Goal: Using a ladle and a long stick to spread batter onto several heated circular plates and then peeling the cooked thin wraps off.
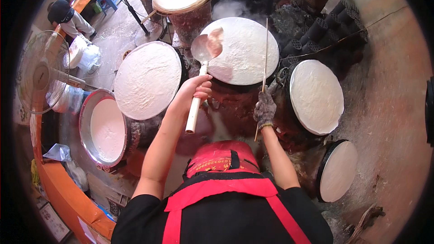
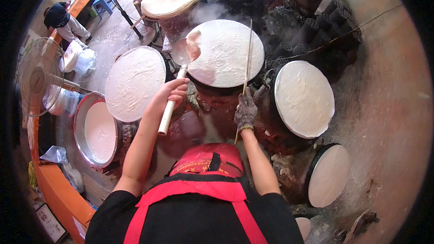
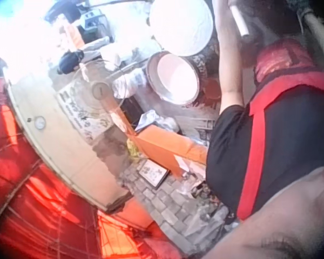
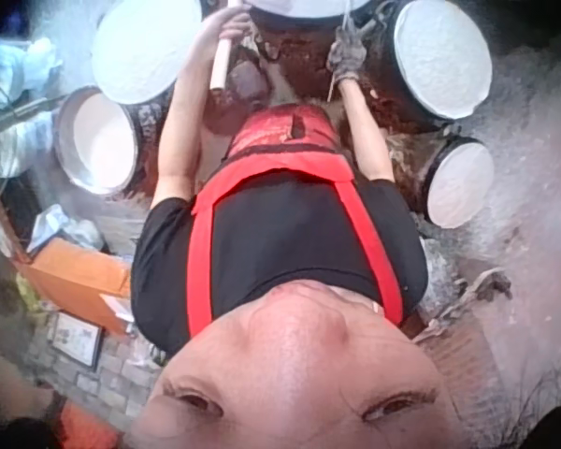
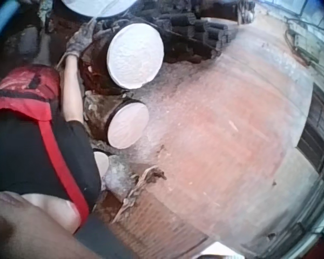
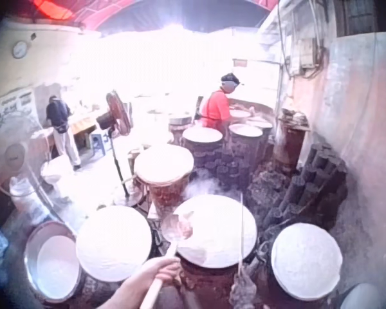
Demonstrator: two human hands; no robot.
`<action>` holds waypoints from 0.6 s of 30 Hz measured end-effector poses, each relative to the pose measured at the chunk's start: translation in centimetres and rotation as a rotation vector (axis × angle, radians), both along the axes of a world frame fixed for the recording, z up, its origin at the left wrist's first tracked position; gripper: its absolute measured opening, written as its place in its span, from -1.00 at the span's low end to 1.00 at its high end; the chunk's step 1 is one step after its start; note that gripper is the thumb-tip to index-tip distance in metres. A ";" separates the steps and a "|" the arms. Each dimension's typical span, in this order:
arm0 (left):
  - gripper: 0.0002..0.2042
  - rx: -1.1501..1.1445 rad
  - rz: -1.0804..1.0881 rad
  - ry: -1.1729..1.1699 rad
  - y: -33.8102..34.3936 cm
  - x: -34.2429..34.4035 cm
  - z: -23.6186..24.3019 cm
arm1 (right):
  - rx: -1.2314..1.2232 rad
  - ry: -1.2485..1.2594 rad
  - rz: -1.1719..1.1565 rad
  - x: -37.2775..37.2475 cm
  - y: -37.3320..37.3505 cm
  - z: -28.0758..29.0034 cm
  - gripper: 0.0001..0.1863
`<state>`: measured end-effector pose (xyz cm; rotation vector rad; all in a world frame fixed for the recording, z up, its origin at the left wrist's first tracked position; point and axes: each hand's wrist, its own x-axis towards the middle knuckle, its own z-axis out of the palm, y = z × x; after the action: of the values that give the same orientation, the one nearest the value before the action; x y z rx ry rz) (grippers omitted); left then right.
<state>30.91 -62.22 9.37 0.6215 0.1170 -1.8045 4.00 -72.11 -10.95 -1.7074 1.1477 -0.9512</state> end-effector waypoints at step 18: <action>-0.92 0.403 0.220 -0.097 17.1 -0.7 -3.4 | 0.095 0.390 0.148 2.7 12.1 8.9 -0.51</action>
<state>30.23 -45.08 5.94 0.9411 0.4738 -1.5430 6.71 -60.05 -2.03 -1.9208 1.2684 -0.4764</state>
